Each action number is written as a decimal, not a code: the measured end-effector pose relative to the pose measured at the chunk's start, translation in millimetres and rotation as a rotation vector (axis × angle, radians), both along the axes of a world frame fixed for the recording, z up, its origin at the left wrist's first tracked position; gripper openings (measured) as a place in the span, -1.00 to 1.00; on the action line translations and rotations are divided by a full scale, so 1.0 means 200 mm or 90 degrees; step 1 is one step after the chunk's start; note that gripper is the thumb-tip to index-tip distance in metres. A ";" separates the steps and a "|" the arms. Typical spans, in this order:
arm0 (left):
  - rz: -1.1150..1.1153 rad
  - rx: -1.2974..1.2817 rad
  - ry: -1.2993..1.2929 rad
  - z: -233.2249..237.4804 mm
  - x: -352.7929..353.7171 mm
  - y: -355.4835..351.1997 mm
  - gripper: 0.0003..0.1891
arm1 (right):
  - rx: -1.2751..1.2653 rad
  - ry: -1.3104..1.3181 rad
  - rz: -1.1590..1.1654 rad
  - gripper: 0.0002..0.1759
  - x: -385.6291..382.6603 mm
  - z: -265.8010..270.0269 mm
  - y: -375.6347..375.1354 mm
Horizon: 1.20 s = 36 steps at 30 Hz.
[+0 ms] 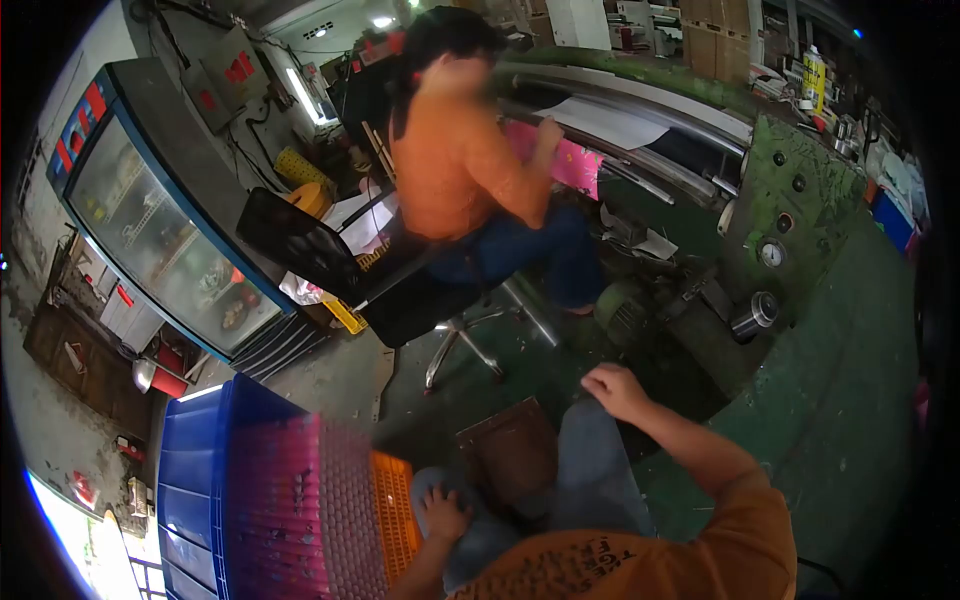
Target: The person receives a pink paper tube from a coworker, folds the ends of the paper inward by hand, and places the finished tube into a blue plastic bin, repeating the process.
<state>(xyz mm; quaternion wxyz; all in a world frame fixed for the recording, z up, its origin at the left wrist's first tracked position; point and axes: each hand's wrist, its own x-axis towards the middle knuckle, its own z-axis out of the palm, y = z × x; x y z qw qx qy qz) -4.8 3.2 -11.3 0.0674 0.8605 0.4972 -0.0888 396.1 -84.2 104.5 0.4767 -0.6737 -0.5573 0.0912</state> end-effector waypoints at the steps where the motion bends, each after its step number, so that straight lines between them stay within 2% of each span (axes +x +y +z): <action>1: 0.001 -0.009 -0.015 0.00 0.00 0.00 -0.45 | 0.031 -0.056 -0.039 -0.79 0.10 0.06 0.04; 4: -0.001 -0.016 -0.021 -0.01 -0.01 0.00 -0.48 | 0.055 -0.203 -0.159 -0.77 0.47 0.34 0.16; 5: -0.003 -0.018 -0.012 -0.01 -0.01 0.00 -0.50 | 0.132 -0.243 -0.209 -0.79 0.61 0.39 0.22; 6: -0.004 -0.014 -0.012 -0.02 -0.02 0.00 -0.50 | 0.133 -0.279 -0.258 -0.80 0.77 0.46 0.26; 8: -0.007 0.016 -0.049 -0.03 -0.02 -0.01 -0.49 | 0.122 -0.374 -0.388 -0.82 1.07 0.54 0.35; 10: 0.003 0.000 -0.052 0.03 0.00 -0.02 -0.51 | 0.026 -0.410 -0.465 -0.75 1.29 0.62 0.36; 11: 0.014 -0.019 -0.053 0.05 0.01 -0.02 -0.52 | 0.029 -0.412 -0.467 -0.75 1.39 0.62 0.36; 13: 0.007 -0.010 -0.056 0.01 -0.01 -0.01 -0.53 | -0.222 -0.320 -0.516 -0.68 1.58 0.57 0.32; 14: 0.001 -0.004 -0.053 -0.01 -0.02 -0.01 -0.53 | -0.222 -0.323 -0.520 -0.68 1.65 0.56 0.25; 16: 0.003 -0.004 -0.039 0.01 0.00 -0.01 -0.54 | -0.440 -0.275 -0.411 -0.64 1.68 0.50 0.08; 18: 0.006 -0.011 -0.026 0.02 0.00 0.00 -0.54 | -0.404 -0.333 -0.415 -0.64 1.51 0.57 -0.23; 20: -0.007 -0.026 -0.032 0.03 0.00 0.01 -0.54 | -0.437 -0.432 -0.512 -0.61 1.29 0.67 -0.50; 22: -0.027 -0.026 -0.039 0.06 0.01 0.00 -0.56 | -0.420 -0.457 -0.546 -0.62 1.19 0.67 -0.81; 24: -0.049 -0.023 -0.044 0.08 0.06 0.01 -0.57 | -0.416 -0.403 -0.578 -0.61 0.96 0.71 -0.99; 26: -0.056 -0.122 -0.279 0.07 0.16 0.03 -0.58 | -0.377 -0.445 -0.491 -0.58 0.73 0.67 -1.06; 27: -0.136 -0.040 -0.372 0.17 0.27 0.01 -0.57 | -0.388 -0.454 -0.432 -0.62 0.57 0.69 -1.01; 28: -0.212 0.044 -0.461 0.33 0.42 -0.03 -0.56 | -0.397 -0.460 -0.369 -0.66 0.39 0.70 -0.94; 29: -0.308 -0.005 -0.571 0.59 0.57 -0.06 -0.54 | -0.372 -0.460 -0.263 -0.68 0.26 0.68 -0.87; 32: -0.434 0.143 -0.557 0.92 0.81 -0.17 -0.55 | -0.327 -0.480 -0.020 -0.76 -0.07 0.51 -0.60; 33: -0.476 0.175 -0.534 0.99 0.84 -0.18 -0.55 | -0.284 -0.516 0.057 -0.77 -0.15 0.43 -0.51; 34: -0.460 0.176 -0.530 0.99 0.82 -0.17 -0.55 | -0.238 -0.552 0.135 -0.77 -0.22 0.38 -0.43; 36: -0.356 -0.179 -0.207 0.94 0.78 -0.13 -0.52 | -0.210 -0.618 0.182 -0.75 -0.36 0.38 -0.27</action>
